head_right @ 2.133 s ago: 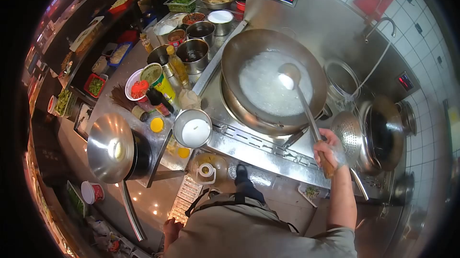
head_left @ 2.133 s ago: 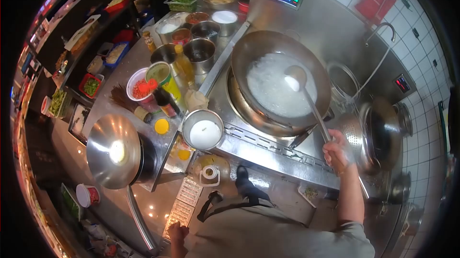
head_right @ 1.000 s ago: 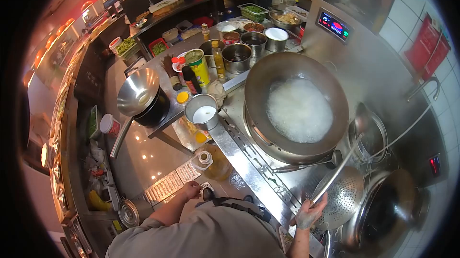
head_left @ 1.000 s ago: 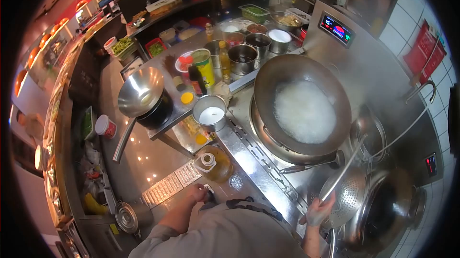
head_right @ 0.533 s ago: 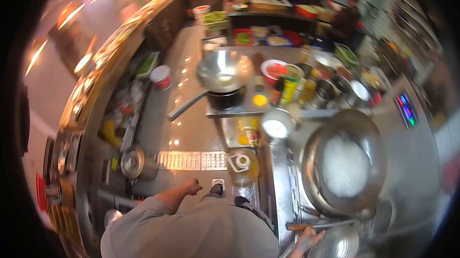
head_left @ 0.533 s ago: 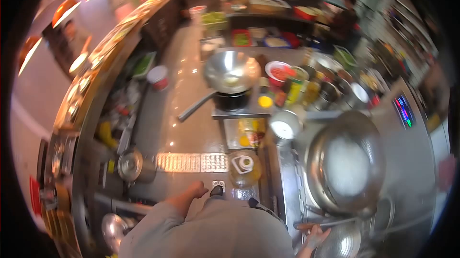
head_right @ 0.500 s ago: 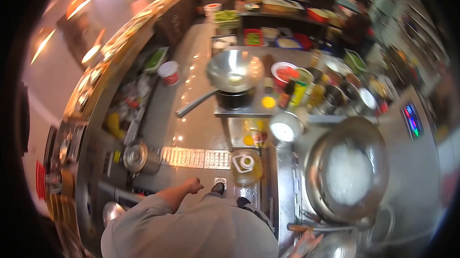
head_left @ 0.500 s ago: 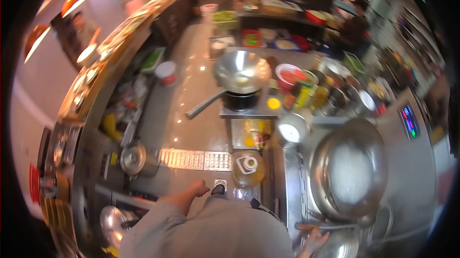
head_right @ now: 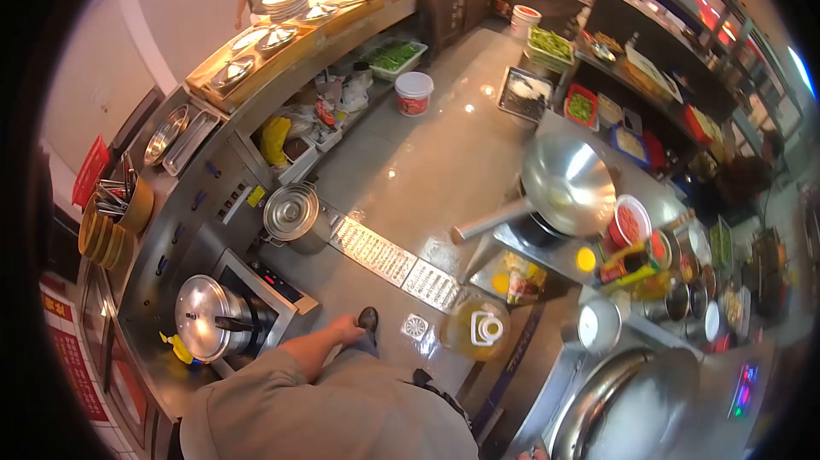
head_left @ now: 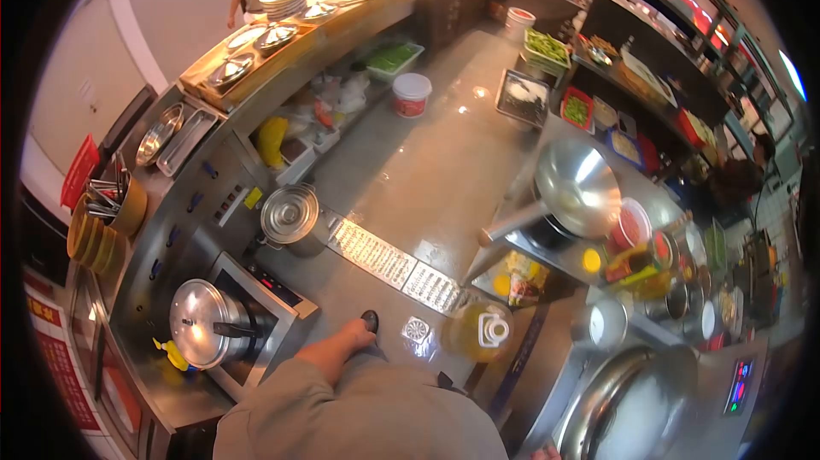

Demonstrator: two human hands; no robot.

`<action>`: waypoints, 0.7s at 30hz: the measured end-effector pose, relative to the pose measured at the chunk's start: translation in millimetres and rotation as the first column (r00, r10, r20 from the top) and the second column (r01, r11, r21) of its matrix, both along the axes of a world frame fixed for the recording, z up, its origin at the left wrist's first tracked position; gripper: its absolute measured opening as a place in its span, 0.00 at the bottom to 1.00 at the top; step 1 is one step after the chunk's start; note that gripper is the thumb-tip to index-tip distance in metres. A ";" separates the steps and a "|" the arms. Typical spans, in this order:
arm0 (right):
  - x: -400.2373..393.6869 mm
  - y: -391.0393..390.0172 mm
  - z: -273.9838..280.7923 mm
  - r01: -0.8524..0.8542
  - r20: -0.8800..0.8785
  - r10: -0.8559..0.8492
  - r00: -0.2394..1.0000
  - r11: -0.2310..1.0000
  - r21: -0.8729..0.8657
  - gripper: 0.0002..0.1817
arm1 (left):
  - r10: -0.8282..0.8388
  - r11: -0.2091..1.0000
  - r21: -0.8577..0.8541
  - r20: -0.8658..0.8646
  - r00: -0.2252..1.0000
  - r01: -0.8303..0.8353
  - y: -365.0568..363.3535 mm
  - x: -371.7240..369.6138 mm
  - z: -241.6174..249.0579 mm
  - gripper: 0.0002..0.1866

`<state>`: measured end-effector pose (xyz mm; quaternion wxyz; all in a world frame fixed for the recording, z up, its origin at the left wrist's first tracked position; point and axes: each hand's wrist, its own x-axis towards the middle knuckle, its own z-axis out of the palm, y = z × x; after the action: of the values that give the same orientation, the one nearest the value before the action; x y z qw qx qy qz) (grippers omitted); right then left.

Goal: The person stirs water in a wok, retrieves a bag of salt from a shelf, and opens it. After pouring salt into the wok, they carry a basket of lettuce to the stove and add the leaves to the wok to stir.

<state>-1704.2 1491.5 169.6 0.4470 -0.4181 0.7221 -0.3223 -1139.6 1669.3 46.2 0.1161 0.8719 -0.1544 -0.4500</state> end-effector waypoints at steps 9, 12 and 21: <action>329.1 -30.3 28.6 -0.626 -0.236 0.583 0.777 0.753 -0.202 0.16 | 0.308 0.946 -0.074 -0.097 0.946 -0.315 82.6 155.3 27.1 0.19; 395.4 -44.9 3.2 -0.754 -0.177 0.735 0.655 0.620 -0.217 0.17 | 0.408 0.910 -0.095 0.019 0.913 -0.405 122.1 198.8 46.2 0.18; 516.2 -72.2 -29.4 -0.878 -0.279 0.873 0.400 0.452 0.158 0.22 | 0.626 0.773 -0.118 -0.023 0.780 -0.624 183.5 244.8 -6.1 0.14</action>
<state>-1188.0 1419.3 140.3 0.4224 -0.7832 0.4555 0.0268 -894.8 1852.8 40.0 0.3091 0.8692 0.1161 -0.3681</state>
